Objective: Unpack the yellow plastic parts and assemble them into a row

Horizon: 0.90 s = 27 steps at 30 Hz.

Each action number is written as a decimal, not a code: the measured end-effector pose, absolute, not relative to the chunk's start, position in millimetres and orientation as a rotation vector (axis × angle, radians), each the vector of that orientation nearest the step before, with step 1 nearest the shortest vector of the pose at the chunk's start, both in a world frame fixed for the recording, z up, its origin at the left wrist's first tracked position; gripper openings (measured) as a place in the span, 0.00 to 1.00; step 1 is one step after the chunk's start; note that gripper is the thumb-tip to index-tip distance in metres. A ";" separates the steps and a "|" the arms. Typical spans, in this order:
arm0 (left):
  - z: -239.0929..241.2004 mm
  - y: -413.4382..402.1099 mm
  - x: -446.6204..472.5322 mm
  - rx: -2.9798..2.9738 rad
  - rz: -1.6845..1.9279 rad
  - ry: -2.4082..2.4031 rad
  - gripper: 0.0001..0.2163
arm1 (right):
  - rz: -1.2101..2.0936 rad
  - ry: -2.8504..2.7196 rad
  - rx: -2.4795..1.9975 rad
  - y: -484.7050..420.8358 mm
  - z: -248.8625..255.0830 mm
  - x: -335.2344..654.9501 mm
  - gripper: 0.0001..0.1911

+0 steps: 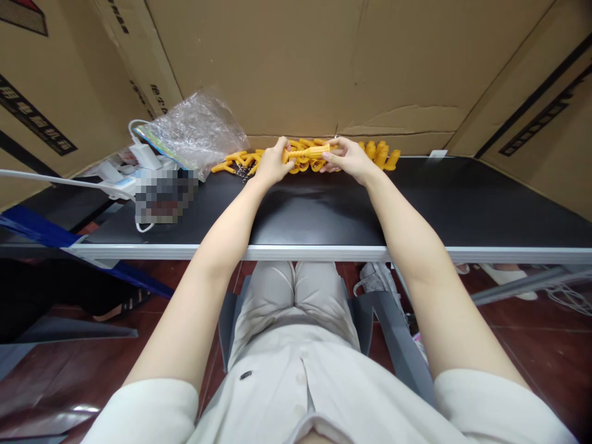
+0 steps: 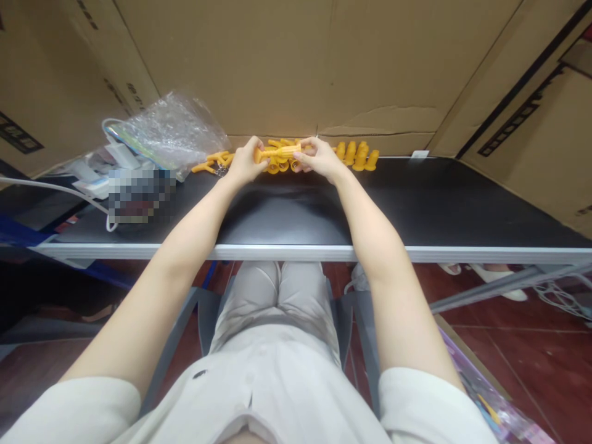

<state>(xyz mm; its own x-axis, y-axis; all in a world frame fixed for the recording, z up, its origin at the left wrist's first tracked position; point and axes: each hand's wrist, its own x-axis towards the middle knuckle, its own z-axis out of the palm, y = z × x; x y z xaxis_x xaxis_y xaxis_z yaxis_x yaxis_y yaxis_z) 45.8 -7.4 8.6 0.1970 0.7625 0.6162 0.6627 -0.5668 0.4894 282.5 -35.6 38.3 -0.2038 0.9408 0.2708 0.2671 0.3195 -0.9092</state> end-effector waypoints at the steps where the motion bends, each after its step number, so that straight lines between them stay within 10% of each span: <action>1: 8.7 -8.2 45.8 2.333 1.309 1.409 0.15 | 0.928 -1.679 -1.109 -34.9 37.9 282.3 0.25; 27: 8.0 -6.3 44.3 2.335 1.335 1.408 0.12 | 0.904 -1.713 -1.081 -41.6 43.8 285.9 0.24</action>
<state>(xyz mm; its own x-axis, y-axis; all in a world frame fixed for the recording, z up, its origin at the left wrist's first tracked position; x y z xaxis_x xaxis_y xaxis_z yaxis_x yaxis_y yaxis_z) 44.3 -6.3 8.0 0.1854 0.7576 0.6258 0.6649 -0.5657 0.4878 285.9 -41.6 43.8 -0.2222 0.9284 0.2977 0.2781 0.3530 -0.8933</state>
